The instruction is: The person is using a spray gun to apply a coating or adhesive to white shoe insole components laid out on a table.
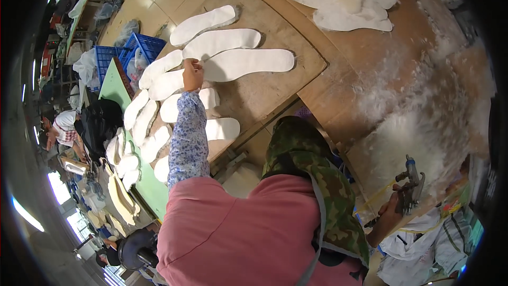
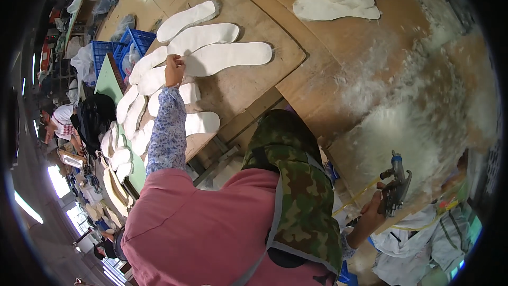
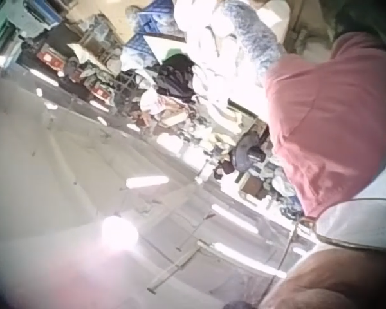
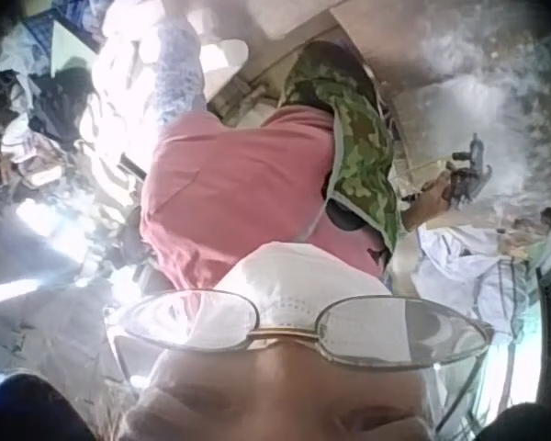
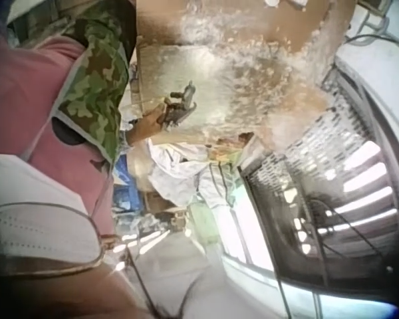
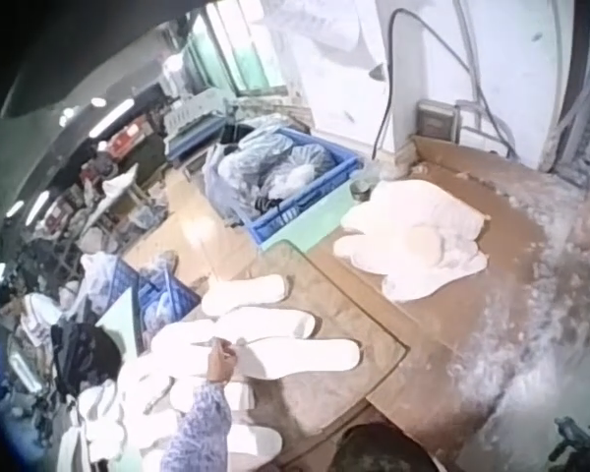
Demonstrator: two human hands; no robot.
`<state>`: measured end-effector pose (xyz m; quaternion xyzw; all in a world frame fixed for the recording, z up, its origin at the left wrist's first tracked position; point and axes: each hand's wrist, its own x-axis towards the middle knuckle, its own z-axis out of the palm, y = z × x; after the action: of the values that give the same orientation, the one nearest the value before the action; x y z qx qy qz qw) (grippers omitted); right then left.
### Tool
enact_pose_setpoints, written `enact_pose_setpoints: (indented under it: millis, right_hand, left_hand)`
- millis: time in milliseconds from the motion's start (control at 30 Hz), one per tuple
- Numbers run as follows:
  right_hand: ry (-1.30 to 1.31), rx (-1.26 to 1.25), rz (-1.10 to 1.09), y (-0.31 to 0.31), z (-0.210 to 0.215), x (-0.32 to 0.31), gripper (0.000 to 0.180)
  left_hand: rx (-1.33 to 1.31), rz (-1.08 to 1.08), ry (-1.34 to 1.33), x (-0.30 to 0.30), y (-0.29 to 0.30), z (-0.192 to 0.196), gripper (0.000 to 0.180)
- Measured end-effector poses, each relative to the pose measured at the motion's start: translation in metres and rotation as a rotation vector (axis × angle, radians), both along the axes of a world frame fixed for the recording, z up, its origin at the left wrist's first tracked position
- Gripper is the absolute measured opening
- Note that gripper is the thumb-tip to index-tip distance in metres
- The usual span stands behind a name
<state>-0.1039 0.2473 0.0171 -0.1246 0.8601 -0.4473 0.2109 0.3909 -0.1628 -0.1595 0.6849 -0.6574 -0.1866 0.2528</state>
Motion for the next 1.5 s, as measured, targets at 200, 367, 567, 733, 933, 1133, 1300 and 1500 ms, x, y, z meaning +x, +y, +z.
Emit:
enact_pose_setpoints:
  millis: [200,367,567,733,933,1133,1300,1500]
  right_hand:
    - [0.001,0.025,0.035,-0.019,0.001,0.006,0.024]
    - [-0.038,0.062,0.050,-0.029,0.004,0.006,0.029]
    - [-0.017,0.047,0.077,-0.037,0.000,0.006,0.023]
    - [-0.017,0.037,0.072,-0.033,-0.002,0.002,0.024]
    - [0.030,0.033,-0.037,-0.021,-0.003,0.001,0.029]
    - [-0.027,-0.044,-0.130,-0.012,0.007,0.012,0.031]
    - [0.001,-0.077,-0.236,0.006,0.012,0.024,0.035]
    - [0.062,0.010,-0.404,0.050,0.002,0.034,0.022]
  left_hand:
    - [-0.008,-0.004,-0.028,-0.002,0.007,0.009,0.027]
    - [-0.032,0.041,-0.059,-0.006,0.018,0.021,0.022]
    - [-0.472,0.197,0.233,-0.021,0.025,0.055,0.024]
    - [-0.666,0.239,0.553,-0.040,0.003,0.103,0.011]
    - [-0.330,-0.070,0.732,-0.128,-0.033,0.116,0.020]
    - [-0.324,-0.471,0.162,-0.303,-0.073,0.026,0.026]
    - [-0.218,-0.316,-0.104,-0.376,-0.091,-0.052,0.032]
    - [0.622,-0.729,0.811,-0.422,-0.056,0.100,0.033]
